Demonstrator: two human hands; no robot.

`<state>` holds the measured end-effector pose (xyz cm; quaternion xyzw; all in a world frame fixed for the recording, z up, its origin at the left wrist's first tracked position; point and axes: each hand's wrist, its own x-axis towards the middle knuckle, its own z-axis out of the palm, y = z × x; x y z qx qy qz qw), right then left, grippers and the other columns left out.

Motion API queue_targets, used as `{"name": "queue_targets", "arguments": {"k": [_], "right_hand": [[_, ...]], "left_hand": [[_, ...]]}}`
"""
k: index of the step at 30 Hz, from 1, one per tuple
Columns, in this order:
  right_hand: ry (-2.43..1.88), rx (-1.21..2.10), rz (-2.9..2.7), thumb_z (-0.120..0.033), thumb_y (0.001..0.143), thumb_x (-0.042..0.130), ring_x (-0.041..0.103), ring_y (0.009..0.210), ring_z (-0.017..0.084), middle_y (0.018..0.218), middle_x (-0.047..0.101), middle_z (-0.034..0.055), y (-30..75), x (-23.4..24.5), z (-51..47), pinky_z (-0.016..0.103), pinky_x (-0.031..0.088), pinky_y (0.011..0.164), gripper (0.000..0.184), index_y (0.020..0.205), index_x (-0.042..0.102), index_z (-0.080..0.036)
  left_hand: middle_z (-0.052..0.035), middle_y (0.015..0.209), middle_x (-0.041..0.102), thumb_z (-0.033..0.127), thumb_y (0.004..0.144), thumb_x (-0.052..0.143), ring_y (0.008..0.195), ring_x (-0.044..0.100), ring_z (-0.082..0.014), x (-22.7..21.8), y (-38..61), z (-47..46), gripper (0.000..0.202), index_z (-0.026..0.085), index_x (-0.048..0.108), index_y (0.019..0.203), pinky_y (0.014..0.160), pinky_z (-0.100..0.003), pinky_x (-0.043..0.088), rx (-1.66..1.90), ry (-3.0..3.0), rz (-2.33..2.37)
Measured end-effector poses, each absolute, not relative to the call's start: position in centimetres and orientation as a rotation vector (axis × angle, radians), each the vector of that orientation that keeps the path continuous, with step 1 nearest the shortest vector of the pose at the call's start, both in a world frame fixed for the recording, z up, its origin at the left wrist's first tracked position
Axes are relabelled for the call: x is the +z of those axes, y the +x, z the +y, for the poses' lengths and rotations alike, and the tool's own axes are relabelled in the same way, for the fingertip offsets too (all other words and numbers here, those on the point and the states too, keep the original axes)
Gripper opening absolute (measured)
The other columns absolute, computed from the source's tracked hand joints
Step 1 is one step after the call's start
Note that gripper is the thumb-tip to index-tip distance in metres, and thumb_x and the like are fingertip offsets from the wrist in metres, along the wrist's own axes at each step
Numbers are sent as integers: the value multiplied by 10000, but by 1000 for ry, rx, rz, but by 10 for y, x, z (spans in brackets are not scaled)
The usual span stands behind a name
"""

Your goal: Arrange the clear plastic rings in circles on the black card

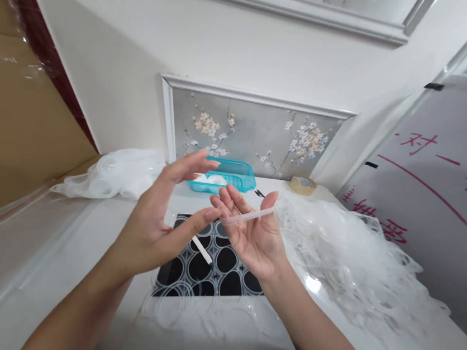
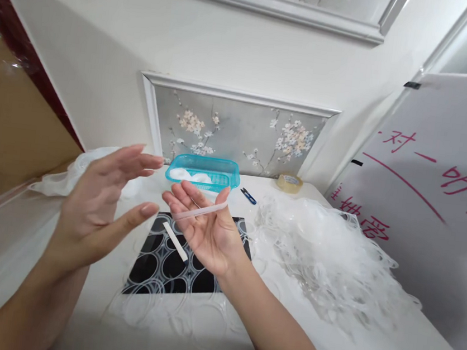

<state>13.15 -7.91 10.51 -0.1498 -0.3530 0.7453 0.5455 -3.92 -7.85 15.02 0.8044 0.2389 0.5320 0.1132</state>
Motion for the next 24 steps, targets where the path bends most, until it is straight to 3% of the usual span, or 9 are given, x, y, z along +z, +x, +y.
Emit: {"name": "queue_targets", "arguments": {"k": [5, 9, 12, 16, 21, 24], "right_hand": [[-461, 1719, -703, -599, 922, 360, 545, 1197, 182, 1234, 610, 88, 135, 105, -76, 287, 538, 903, 522, 1093, 605, -172], [-688, 1383, -721, -398, 956, 401, 630, 818, 103, 1118, 645, 97, 156, 89, -39, 180, 520, 588, 327, 1080, 593, -164], [-938, 1089, -938, -458, 949, 390, 556, 598, 76, 1006, 668, 111, 164, 76, 17, 178, 439, 485, 426, 1145, 563, -122], [-1468, 768, -1615, -411, 1000, 221, 582, 591, 78, 987, 700, 142, 148, 67, 101, 183, 449, 574, 531, 1148, 589, -57], [-1633, 721, -2001, -346, 941, 489, 637, 673, 125, 838, 718, 117, 116, 62, 164, 232, 476, 698, 365, 798, 691, -77], [-1702, 688, -2106, -345, 954, 475, 645, 819, 139, 953, 669, 55, 104, 57, 175, 272, 503, 774, 331, 898, 666, -81]], "left_hand": [[-57, 1253, 577, 336, 837, 670, 1168, 550, -244, 158, -48, -72, 557, 300, 439, 1342, 998, -443, 475, 1603, 2190, 762], [-61, 1248, 588, 378, 830, 675, 1163, 559, -254, 163, -63, -65, 525, 286, 486, 1311, 979, -437, 497, 1549, 2195, 820], [-63, 1262, 595, 437, 828, 664, 1182, 553, -280, 166, -78, -59, 477, 276, 546, 1262, 985, -451, 493, 1352, 2281, 877], [-65, 1269, 604, 481, 835, 642, 1146, 584, -297, 167, -96, -51, 473, 283, 561, 1257, 908, -430, 544, 1296, 2309, 1006], [-49, 1269, 608, 522, 814, 646, 1119, 604, -305, 166, -121, -46, 494, 310, 569, 1253, 844, -391, 575, 1274, 2376, 1184], [-45, 1266, 610, 562, 812, 624, 1103, 613, -320, 167, -137, -43, 505, 318, 568, 1251, 805, -403, 585, 1272, 2334, 1273]]}}
